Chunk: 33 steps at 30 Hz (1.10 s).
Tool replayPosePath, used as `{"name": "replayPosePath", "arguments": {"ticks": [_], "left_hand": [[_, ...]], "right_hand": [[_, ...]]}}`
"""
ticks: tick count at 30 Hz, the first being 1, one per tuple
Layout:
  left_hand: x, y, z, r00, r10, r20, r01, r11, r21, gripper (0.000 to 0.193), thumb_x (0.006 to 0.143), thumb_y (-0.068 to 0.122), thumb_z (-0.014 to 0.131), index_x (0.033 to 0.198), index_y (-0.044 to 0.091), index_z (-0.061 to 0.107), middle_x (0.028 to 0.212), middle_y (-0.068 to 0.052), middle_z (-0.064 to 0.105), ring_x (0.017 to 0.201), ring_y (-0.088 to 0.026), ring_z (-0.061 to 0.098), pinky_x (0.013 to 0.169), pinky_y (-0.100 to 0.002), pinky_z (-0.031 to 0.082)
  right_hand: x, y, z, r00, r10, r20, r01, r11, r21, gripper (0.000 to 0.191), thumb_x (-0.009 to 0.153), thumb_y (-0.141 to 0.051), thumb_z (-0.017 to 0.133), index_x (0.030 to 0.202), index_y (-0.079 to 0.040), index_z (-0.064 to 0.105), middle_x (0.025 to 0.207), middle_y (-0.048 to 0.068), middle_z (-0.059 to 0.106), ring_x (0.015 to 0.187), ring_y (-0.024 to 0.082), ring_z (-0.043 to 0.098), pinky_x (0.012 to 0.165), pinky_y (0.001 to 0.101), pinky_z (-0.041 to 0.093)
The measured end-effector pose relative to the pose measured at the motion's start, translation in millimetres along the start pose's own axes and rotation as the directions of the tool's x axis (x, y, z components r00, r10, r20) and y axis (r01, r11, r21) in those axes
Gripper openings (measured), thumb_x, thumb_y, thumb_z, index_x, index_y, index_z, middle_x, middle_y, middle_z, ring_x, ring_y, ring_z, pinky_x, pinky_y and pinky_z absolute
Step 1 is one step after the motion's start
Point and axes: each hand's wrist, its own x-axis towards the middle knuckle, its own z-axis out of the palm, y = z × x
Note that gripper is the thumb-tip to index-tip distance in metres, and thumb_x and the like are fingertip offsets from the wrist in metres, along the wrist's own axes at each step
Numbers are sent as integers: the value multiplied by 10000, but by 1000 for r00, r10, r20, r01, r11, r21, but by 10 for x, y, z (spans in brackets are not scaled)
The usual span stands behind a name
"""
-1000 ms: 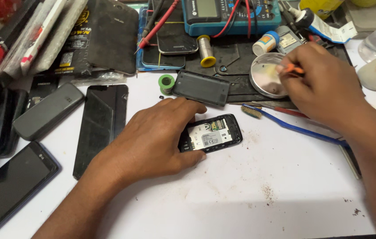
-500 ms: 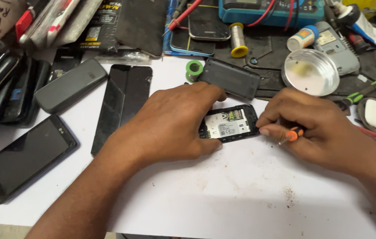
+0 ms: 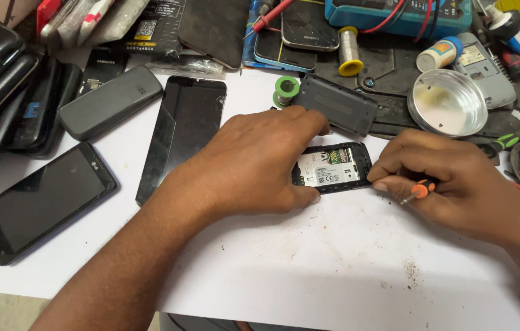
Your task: The person uses a screwdriver to unscrew and pry open the back cover of a smartphone on a cluttered workbench, working on the exposed internal components and repeatedly picking up small screws and parts from a metal dish while other phones and repair tools lie around the table.
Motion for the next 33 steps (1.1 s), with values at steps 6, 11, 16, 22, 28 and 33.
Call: {"name": "replayPosePath", "arguments": {"ticks": [6, 11, 16, 22, 28, 33], "left_hand": [[-5, -1, 0, 1000, -11, 11, 11, 1000, -4, 661, 616, 306, 871, 1184, 80, 617, 1010, -79, 685, 979, -252, 676, 817, -432, 517], [0, -2, 2, 1000, -4, 6, 4, 1000, 7, 659, 618, 302, 873, 1181, 73, 618, 1013, -84, 684, 977, -250, 679, 828, -428, 522], [0, 0, 1, 1000, -18, 18, 18, 1000, 8, 660, 624, 300, 868, 1195, 82, 620, 1003, -82, 685, 965, -243, 682, 815, -423, 526], [0, -5, -1, 1000, -10, 10, 10, 1000, 2, 638, 623, 295, 860, 1171, 73, 621, 998, -84, 690, 958, -253, 684, 812, -428, 524], [-17, -19, -5, 999, 39, -30, -39, 999, 4, 651, 622, 297, 861, 1176, 57, 617, 1016, -100, 693, 987, -283, 677, 825, -444, 517], [-16, -11, -9, 1000, 12, -13, -12, 1000, -4, 638, 618, 290, 851, 1168, 67, 616, 1017, -96, 692, 992, -273, 680, 819, -446, 516]], "right_hand": [[44, -84, 16, 1000, -13, 11, 13, 999, -29, 132, 822, -149, 748, 894, -39, 764, 844, 19, 695, 775, 142, 629, 621, 290, 522], [49, -124, 32, 1000, -6, -9, 5, 999, -45, 128, 810, -138, 753, 890, -39, 766, 829, 22, 699, 751, 142, 632, 603, 290, 521], [42, -106, 52, 1000, 4, -24, -5, 999, -54, 121, 806, -135, 761, 872, -34, 766, 813, 18, 706, 738, 142, 630, 593, 293, 513], [20, -13, 1, 993, -76, -90, 72, 996, -50, 164, 879, -139, 739, 999, -30, 761, 888, 10, 722, 764, 123, 637, 614, 266, 519], [-38, 36, -2, 997, 20, -81, -27, 996, -82, 119, 845, -132, 791, 924, -46, 771, 883, 1, 730, 677, 120, 585, 558, 260, 468], [-91, 67, -29, 999, -47, 18, 47, 999, 14, 127, 834, -126, 795, 951, -77, 788, 892, -7, 647, 764, 107, 609, 604, 259, 490]]}}
